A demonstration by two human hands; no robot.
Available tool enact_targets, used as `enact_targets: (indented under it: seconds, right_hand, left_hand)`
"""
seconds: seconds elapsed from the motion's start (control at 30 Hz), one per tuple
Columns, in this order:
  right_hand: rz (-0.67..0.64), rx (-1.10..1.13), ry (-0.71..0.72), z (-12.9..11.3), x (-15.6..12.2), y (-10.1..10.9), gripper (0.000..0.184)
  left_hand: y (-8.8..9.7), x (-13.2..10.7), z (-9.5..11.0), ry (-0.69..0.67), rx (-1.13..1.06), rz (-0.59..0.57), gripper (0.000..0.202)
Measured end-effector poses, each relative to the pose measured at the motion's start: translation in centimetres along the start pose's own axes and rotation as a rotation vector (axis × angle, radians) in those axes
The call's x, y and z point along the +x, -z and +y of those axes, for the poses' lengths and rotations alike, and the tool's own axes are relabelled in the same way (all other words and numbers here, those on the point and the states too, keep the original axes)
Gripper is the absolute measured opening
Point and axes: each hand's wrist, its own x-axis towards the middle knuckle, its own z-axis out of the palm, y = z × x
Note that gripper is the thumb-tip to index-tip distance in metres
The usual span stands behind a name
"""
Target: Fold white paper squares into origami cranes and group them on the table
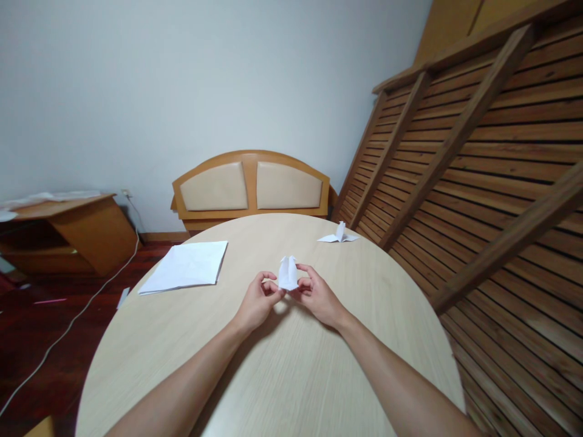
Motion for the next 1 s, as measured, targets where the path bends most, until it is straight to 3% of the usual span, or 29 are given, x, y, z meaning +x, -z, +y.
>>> enact_targets:
  seconds: [0.53,0.7,0.8,0.9,1.0]
  right_hand:
    - [0.02,-0.027,-0.084,-0.9,0.0,0.9,0.065]
    - [-0.001,-0.066,-0.072,-0.5,0.1,1.0,0.054]
    - [-0.059,-0.125,-0.064,-0.6,-0.1,1.3,0.037]
    - [0.026,-0.261,0.0,-1.4,-0.1,1.5,0.021]
    - [0.144,-0.35,0.036,-2.0,0.1,1.7,0.022]
  left_hand:
    - [0.5,0.0,0.2,0.02,-0.036,-0.038,0.045]
    - [0.6,0.0,-0.3,-0.017,0.002,-0.039,0.039]
    - [0.9,-0.2,-0.7,-0.045,0.077,-0.07,0.035]
    - [1.2,-0.3,-1.0,-0.062,0.155,-0.107,0.033]
    - [1.1,-0.4,-1.1,-0.074,0.213,-0.145,0.031]
